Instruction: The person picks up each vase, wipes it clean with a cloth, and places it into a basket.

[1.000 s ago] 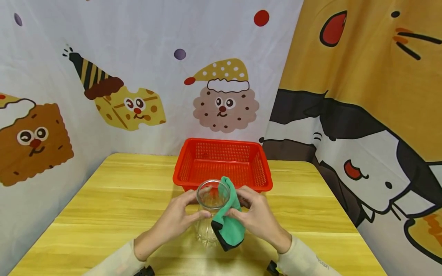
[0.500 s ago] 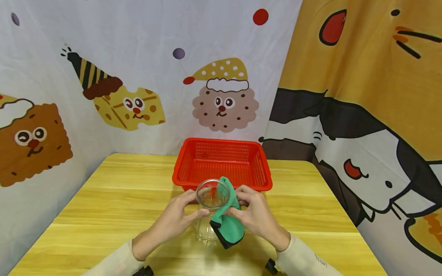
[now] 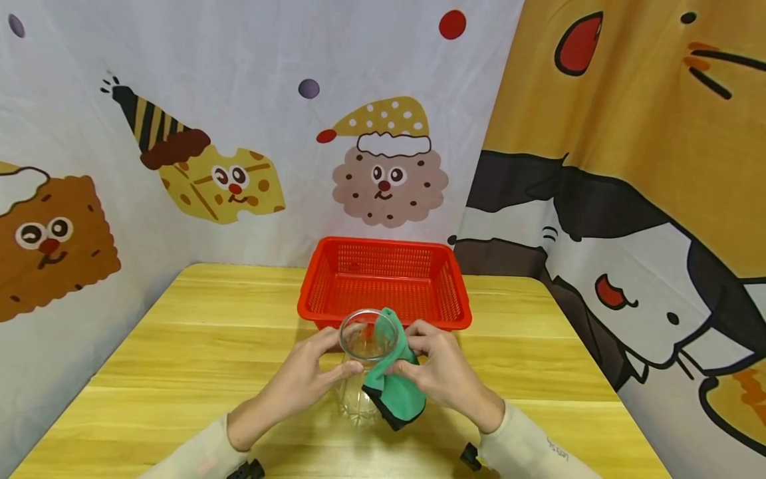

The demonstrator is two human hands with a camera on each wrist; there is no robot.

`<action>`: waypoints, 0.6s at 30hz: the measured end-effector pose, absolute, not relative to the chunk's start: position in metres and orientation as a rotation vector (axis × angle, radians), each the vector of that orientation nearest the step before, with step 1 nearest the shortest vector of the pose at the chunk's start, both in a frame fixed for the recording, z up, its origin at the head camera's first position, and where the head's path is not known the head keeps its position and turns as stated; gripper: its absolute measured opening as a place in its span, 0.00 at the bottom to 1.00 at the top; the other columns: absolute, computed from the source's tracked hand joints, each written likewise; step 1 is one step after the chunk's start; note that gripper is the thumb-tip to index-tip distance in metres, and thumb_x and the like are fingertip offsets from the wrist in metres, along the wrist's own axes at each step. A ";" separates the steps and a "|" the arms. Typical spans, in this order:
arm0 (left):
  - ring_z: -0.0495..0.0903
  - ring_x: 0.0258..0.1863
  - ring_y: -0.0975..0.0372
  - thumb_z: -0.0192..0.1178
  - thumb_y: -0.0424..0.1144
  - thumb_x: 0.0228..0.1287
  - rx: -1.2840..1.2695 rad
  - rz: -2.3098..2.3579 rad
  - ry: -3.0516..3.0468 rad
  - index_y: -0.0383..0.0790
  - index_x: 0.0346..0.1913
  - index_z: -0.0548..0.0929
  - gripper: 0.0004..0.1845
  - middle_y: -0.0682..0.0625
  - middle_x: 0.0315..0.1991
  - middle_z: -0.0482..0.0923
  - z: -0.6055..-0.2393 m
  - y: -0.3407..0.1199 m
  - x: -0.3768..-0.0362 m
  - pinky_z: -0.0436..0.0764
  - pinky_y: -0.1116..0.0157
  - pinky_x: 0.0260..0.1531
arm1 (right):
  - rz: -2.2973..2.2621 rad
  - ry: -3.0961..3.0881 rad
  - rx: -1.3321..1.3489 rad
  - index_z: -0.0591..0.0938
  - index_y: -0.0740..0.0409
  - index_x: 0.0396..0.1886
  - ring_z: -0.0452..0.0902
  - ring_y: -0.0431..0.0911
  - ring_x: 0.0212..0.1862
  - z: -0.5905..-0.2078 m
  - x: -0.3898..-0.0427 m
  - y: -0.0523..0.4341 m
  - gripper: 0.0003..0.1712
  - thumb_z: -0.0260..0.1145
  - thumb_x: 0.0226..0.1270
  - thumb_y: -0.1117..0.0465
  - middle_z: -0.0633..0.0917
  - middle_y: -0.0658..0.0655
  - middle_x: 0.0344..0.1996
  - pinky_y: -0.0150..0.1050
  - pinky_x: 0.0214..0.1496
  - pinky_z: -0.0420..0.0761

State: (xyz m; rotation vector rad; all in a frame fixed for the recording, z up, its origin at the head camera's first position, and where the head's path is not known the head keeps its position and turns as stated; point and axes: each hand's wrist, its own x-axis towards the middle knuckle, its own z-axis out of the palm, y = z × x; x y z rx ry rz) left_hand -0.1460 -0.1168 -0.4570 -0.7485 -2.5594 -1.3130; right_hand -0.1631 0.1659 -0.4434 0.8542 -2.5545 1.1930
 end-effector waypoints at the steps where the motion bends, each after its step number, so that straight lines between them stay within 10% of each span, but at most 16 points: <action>1: 0.92 0.65 0.55 0.79 0.46 0.77 -0.750 -1.313 -2.561 0.46 0.72 0.91 0.25 0.51 0.60 0.94 -0.457 -0.117 -0.146 0.92 0.45 0.70 | 1.186 -2.558 0.866 0.99 0.53 0.44 0.82 0.34 0.38 -0.444 -0.163 0.166 0.12 0.93 0.63 0.61 0.89 0.45 0.41 0.30 0.36 0.86; 18: 0.93 0.66 0.52 0.78 0.46 0.78 -0.757 -1.337 -2.563 0.47 0.73 0.90 0.25 0.51 0.62 0.93 -0.456 -0.117 -0.146 0.91 0.37 0.70 | 1.022 -2.690 0.995 0.90 0.48 0.27 0.77 0.33 0.41 -0.447 -0.164 0.170 0.15 0.90 0.67 0.59 0.83 0.43 0.38 0.30 0.45 0.87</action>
